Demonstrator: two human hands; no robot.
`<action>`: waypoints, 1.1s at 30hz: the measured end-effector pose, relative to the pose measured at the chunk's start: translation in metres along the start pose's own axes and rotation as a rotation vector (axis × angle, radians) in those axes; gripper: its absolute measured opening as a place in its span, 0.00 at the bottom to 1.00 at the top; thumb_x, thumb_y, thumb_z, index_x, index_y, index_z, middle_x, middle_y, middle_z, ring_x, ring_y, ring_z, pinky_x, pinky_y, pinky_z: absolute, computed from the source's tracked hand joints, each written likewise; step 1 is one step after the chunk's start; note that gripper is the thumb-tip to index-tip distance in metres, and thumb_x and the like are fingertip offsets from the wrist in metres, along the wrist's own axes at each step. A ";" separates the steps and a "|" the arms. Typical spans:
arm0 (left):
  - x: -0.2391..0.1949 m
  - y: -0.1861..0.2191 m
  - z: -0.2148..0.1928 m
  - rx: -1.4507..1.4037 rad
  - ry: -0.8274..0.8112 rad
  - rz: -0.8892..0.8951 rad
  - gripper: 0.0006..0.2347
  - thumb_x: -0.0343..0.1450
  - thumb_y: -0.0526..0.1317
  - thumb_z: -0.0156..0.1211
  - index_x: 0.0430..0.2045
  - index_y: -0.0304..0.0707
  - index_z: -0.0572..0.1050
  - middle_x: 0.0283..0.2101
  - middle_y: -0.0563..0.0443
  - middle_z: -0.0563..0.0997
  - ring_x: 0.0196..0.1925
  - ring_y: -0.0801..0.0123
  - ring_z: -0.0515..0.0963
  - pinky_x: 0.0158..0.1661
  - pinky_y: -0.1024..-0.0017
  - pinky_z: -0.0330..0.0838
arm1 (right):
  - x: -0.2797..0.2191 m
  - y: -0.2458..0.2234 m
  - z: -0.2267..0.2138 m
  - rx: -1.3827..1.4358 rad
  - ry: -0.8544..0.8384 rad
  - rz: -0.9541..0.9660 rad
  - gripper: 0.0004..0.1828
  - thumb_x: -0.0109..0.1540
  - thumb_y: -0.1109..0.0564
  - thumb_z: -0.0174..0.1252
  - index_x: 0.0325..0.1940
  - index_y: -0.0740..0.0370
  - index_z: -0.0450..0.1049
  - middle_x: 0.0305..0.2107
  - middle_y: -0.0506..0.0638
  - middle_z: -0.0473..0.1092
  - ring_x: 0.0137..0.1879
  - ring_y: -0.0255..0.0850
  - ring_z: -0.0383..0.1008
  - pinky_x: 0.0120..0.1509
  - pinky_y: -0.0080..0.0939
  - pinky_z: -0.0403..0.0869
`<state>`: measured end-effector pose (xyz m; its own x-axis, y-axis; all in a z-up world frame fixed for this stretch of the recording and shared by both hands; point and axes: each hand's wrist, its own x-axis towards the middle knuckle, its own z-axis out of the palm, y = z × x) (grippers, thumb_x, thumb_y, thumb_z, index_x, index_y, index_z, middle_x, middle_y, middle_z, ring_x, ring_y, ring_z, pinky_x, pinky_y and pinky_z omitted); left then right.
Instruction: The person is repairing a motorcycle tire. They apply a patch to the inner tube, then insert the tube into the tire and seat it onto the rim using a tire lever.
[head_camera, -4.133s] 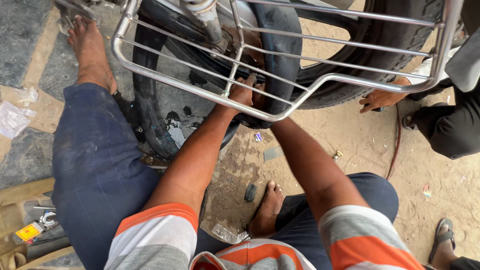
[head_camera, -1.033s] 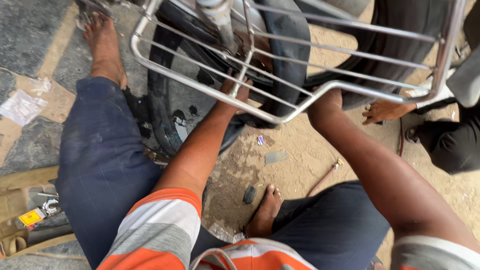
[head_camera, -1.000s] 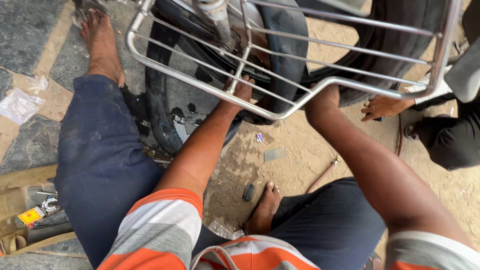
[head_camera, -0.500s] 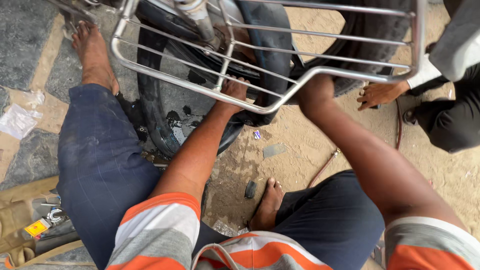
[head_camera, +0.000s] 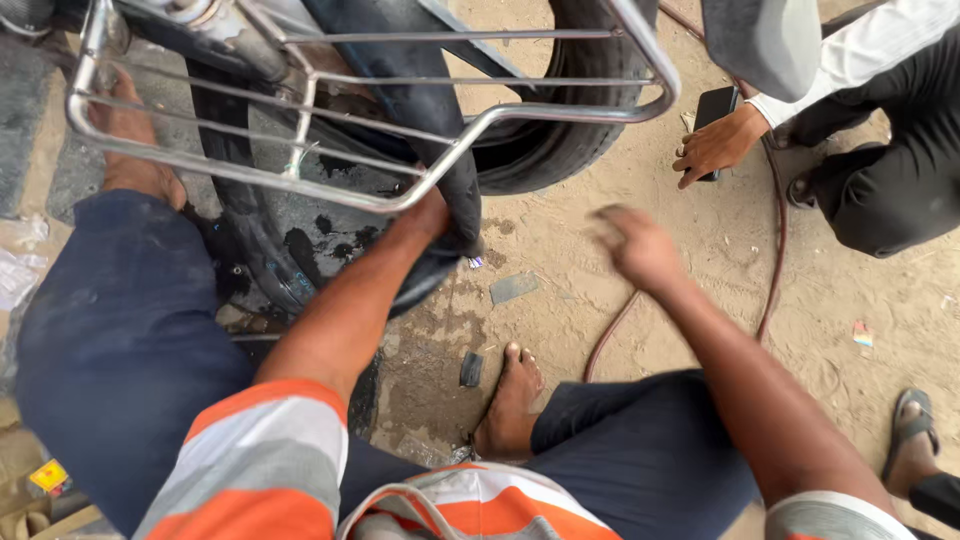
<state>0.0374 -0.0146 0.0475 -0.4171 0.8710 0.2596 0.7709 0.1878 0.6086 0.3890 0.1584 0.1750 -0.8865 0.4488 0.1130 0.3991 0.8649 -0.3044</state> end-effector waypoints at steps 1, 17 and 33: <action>-0.003 0.017 0.002 -0.023 0.044 0.001 0.18 0.74 0.42 0.60 0.55 0.31 0.72 0.58 0.29 0.76 0.60 0.42 0.74 0.61 0.52 0.67 | -0.012 0.040 -0.004 0.124 -0.014 0.467 0.20 0.67 0.47 0.56 0.59 0.58 0.76 0.47 0.59 0.75 0.50 0.54 0.76 0.53 0.54 0.73; 0.059 0.149 -0.034 -0.637 0.131 0.109 0.28 0.67 0.48 0.69 0.57 0.27 0.69 0.58 0.29 0.75 0.59 0.43 0.74 0.59 0.52 0.67 | 0.130 0.034 0.159 1.895 0.521 0.795 0.38 0.67 0.29 0.34 0.65 0.59 0.68 0.57 0.56 0.73 0.60 0.47 0.75 0.61 0.45 0.74; -0.014 0.070 0.011 0.067 0.033 -0.079 0.26 0.69 0.51 0.67 0.57 0.33 0.70 0.56 0.28 0.76 0.57 0.39 0.75 0.58 0.55 0.70 | 0.087 0.055 0.082 1.575 0.447 0.725 0.27 0.72 0.45 0.51 0.68 0.66 0.67 0.63 0.59 0.68 0.68 0.50 0.69 0.74 0.52 0.68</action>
<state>0.1022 -0.0082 0.0778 -0.4923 0.8373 0.2380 0.7650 0.2858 0.5772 0.3145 0.2271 0.0907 -0.4222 0.8554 -0.2999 -0.1731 -0.4008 -0.8996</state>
